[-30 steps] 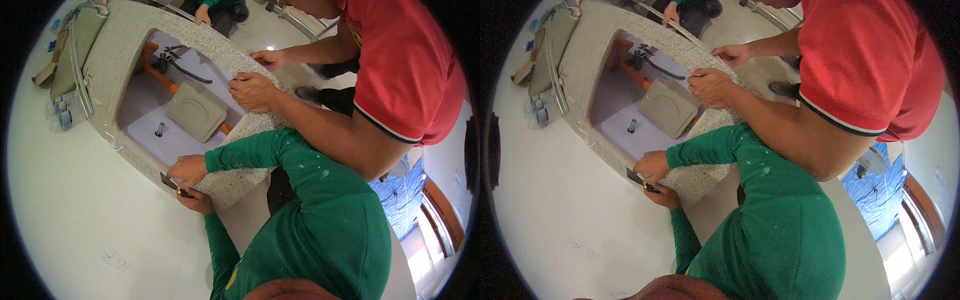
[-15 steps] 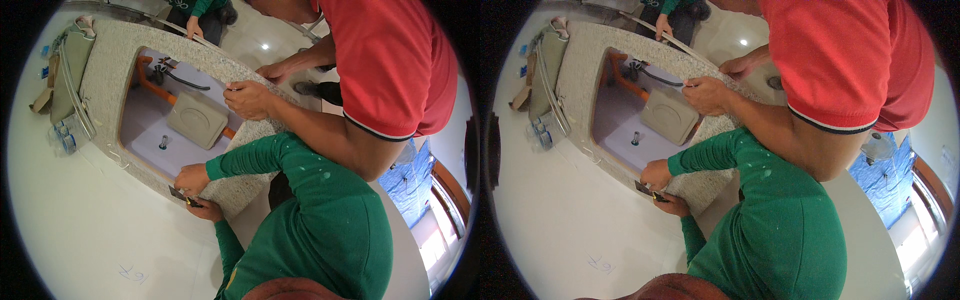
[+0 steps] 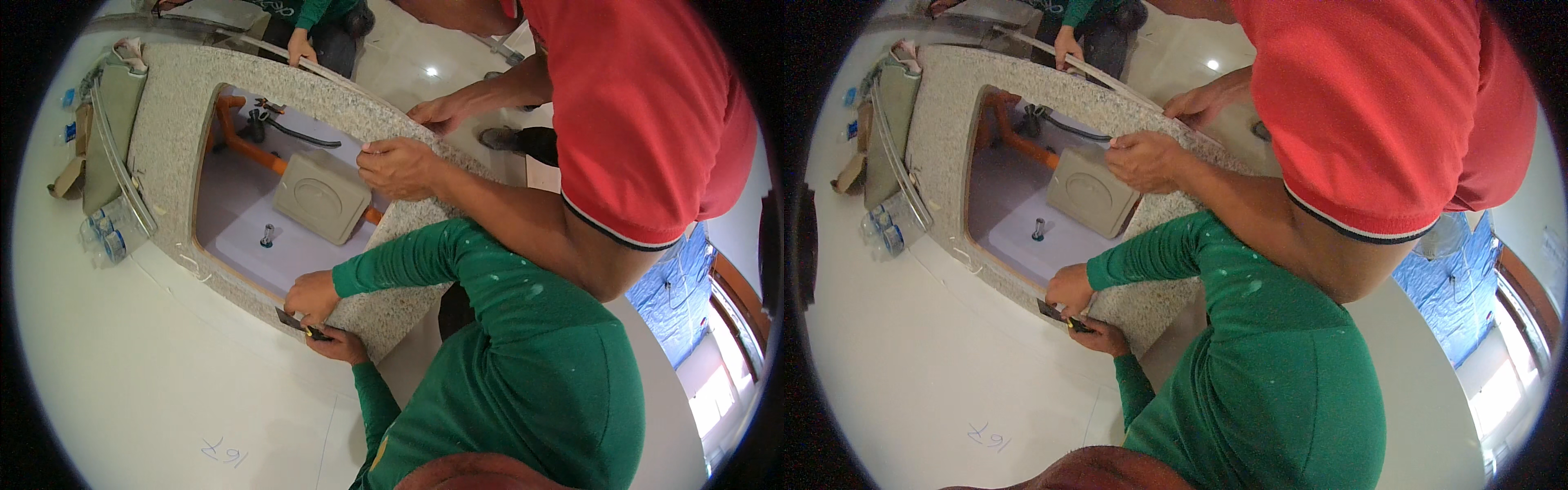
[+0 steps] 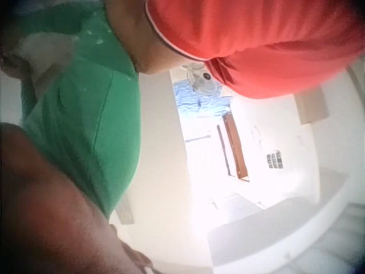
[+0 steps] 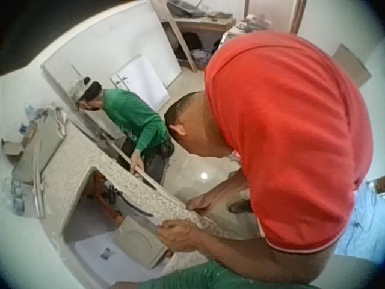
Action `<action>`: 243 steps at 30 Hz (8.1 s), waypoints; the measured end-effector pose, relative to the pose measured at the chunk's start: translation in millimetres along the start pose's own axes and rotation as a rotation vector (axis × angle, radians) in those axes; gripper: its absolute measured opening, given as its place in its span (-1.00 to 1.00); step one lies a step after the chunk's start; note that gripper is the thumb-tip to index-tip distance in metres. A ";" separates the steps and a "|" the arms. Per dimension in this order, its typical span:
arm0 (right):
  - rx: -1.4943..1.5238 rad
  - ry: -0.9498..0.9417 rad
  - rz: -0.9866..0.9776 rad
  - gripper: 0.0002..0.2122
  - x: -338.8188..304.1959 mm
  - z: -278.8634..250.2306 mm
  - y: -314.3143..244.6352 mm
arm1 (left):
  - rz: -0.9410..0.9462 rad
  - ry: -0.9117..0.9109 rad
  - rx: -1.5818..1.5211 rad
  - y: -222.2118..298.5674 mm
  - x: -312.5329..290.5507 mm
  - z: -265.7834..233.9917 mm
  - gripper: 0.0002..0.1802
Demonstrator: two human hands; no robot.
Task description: The person positions a granite sink unit into a wall cutout and uses a utility knife to scrape and clean the edges. A coworker assists by drilling and holding the unit. The person continues to scrape adhesive or residue from the sink edges and adjusts the unit's position.
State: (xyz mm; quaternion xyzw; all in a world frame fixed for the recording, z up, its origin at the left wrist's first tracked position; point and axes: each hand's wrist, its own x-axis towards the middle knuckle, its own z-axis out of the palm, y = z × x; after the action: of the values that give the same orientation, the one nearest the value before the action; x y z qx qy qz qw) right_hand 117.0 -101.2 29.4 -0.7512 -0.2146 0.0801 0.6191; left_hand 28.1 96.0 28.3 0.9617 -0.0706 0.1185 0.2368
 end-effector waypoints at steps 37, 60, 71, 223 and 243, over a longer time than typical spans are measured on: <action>-0.047 -0.094 -0.040 -0.63 -0.4 11.0 4.7 | -0.039 0.009 0.047 -22.5 -6.7 3.3 -0.59; -0.026 -0.057 -0.061 -0.64 -1.6 15.4 8.7 | -0.062 -0.055 0.046 -24.4 -5.7 -0.5 -0.51; -0.066 -0.039 -0.114 -0.58 2.7 18.9 16.7 | -0.037 -0.041 0.067 -25.6 -5.1 1.2 -0.52; -0.140 1.250 -0.067 -0.71 -216.4 -170.2 -73.9 | 0.016 -0.129 0.146 -8.9 3.7 -2.7 -0.44; 0.621 1.120 0.428 -0.37 -407.2 -36.6 2.2 | 1.017 -0.462 -0.243 358.3 135.9 229.5 -0.57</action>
State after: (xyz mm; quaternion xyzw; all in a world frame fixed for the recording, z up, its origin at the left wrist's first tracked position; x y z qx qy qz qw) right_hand -232.9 -306.0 -23.8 -0.4927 0.3252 -0.1424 0.7945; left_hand 134.8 -337.7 23.7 0.7737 -0.5874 -0.0047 0.2372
